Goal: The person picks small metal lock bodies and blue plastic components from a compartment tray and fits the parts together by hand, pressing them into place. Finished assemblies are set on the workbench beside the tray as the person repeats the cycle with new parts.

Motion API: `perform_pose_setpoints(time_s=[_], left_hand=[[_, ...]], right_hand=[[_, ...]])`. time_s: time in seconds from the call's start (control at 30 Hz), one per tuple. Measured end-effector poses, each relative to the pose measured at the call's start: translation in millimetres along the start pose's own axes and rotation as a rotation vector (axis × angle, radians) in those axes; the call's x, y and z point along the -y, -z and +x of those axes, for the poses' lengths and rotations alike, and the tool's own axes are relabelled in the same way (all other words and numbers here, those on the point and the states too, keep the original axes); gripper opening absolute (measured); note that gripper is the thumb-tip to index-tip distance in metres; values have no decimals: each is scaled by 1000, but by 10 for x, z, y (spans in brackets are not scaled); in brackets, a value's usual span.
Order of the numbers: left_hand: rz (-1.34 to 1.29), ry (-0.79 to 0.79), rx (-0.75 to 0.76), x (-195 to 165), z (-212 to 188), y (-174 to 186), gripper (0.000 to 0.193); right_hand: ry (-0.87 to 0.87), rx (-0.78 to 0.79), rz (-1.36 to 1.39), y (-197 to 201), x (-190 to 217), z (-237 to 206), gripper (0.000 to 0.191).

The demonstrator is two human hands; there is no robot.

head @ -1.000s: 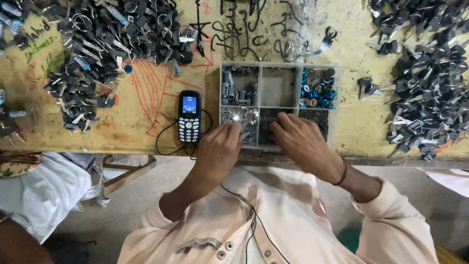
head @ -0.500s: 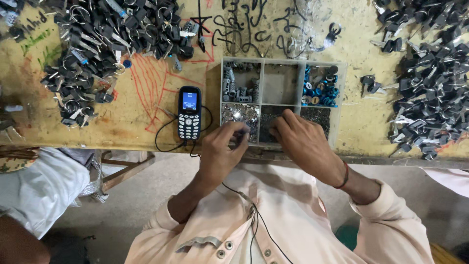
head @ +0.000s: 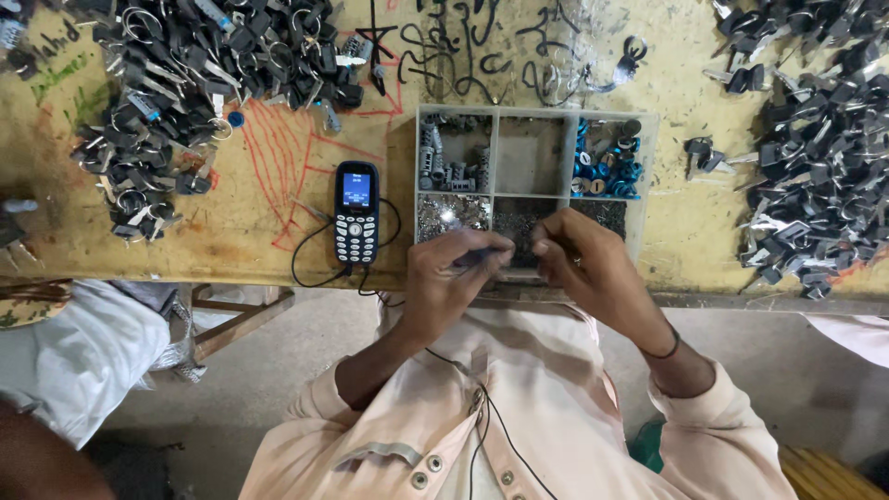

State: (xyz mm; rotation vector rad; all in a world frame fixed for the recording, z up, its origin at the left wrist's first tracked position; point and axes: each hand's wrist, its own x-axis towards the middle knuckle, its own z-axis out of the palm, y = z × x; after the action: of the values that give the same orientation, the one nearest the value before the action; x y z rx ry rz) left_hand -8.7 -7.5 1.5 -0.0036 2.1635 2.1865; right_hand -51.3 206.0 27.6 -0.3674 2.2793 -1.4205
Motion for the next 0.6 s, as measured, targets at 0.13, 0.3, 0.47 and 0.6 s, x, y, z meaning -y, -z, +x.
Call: perform_pose_setpoints(time_s=[0.13, 0.3, 0.47, 0.6], left_hand=[[-274, 99, -53, 104, -10, -112, 14], [-322, 56, -12, 185, -13, -112, 12], [-294, -17, 27, 179, 4, -66, 11], [-237, -68, 71, 146, 14, -11, 11]], right_hand=[[-124, 84, 506, -116, -38, -18, 11], [-146, 50, 713, -266, -111, -75, 16], [-126, 28, 665, -336, -104, -112, 15], [22, -103, 311, -324, -14, -127, 8]])
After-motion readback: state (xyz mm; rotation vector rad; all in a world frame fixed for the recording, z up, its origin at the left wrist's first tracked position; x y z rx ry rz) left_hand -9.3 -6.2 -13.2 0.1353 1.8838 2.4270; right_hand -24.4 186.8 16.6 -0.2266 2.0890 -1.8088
